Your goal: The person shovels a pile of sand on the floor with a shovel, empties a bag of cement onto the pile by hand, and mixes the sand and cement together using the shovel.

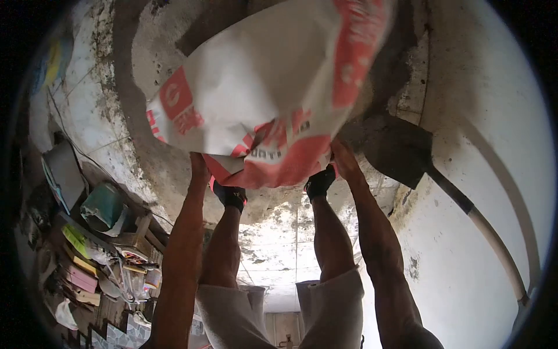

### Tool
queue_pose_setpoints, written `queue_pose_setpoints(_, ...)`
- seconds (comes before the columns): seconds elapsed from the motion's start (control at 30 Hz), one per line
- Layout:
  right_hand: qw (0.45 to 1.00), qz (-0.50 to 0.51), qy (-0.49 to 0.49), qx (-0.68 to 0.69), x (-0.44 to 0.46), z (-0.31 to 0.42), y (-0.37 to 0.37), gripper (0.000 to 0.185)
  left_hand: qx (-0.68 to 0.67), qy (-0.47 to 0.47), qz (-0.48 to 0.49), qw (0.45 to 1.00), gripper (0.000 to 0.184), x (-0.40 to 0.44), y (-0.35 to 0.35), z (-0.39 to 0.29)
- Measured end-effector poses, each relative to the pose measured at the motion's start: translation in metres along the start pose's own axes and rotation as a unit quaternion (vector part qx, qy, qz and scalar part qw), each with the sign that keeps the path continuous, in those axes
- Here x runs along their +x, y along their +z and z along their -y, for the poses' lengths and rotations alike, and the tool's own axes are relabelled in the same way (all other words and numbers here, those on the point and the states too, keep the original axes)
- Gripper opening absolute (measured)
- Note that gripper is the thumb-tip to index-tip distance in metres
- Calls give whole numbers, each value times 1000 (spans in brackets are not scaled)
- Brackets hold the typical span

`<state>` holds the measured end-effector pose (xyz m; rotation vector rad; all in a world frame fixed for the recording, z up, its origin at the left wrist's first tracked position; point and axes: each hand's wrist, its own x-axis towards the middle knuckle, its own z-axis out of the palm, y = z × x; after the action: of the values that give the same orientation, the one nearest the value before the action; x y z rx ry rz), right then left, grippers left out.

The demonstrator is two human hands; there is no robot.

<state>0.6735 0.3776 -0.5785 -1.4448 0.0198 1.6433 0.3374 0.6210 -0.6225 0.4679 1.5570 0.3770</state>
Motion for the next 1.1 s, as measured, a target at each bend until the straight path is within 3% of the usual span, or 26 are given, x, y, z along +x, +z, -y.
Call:
queue_pose_setpoints(0.03,994,-88,48,-39,0,32,25,74,36,-60,-50,996,44,-24,19,-27)
queue_pose_setpoints(0.13,983,-80,94,-136,0,70,36,85,172,12,-21,985,56,-40,1,-19)
queue_pose_setpoints(0.2,973,-61,115,-191,-5,100,52,91,251,-57,-27,966,61,-47,-11,-18)
queue_pose_setpoints(0.23,966,-65,157,-194,-9,120,66,91,289,-95,-33,952,65,-54,-17,-17)
queue_pose_setpoints(0.27,959,-69,193,-197,-6,133,74,92,323,-77,-44,942,65,-55,-18,-17)
queue_pose_setpoints(0.33,955,-45,176,-233,2,139,75,93,390,-43,-67,918,67,-60,-14,-20)
queue_pose_setpoints(0.47,936,-61,198,-286,41,114,33,93,471,-85,-28,878,73,-47,-6,-44)
queue_pose_setpoints(0.53,923,-70,222,-307,40,147,53,93,483,-87,-12,871,75,-31,-15,-50)
queue_pose_setpoints(0.6,918,-67,233,-314,39,154,57,92,469,-105,51,876,74,-18,-26,-53)
queue_pose_setpoints(0.67,924,-59,214,-313,45,155,43,91,307,-189,93,928,80,-36,-5,-97)
queue_pose_setpoints(0.77,973,-14,207,-98,74,130,29,78,45,-167,213,962,90,-29,3,-86)
queue_pose_setpoints(0.87,979,-22,200,-38,78,129,35,86,104,-138,207,963,96,-18,16,-92)
queue_pose_setpoints(1.1,975,-22,218,36,91,118,32,83,24,-198,189,962,84,0,19,-84)
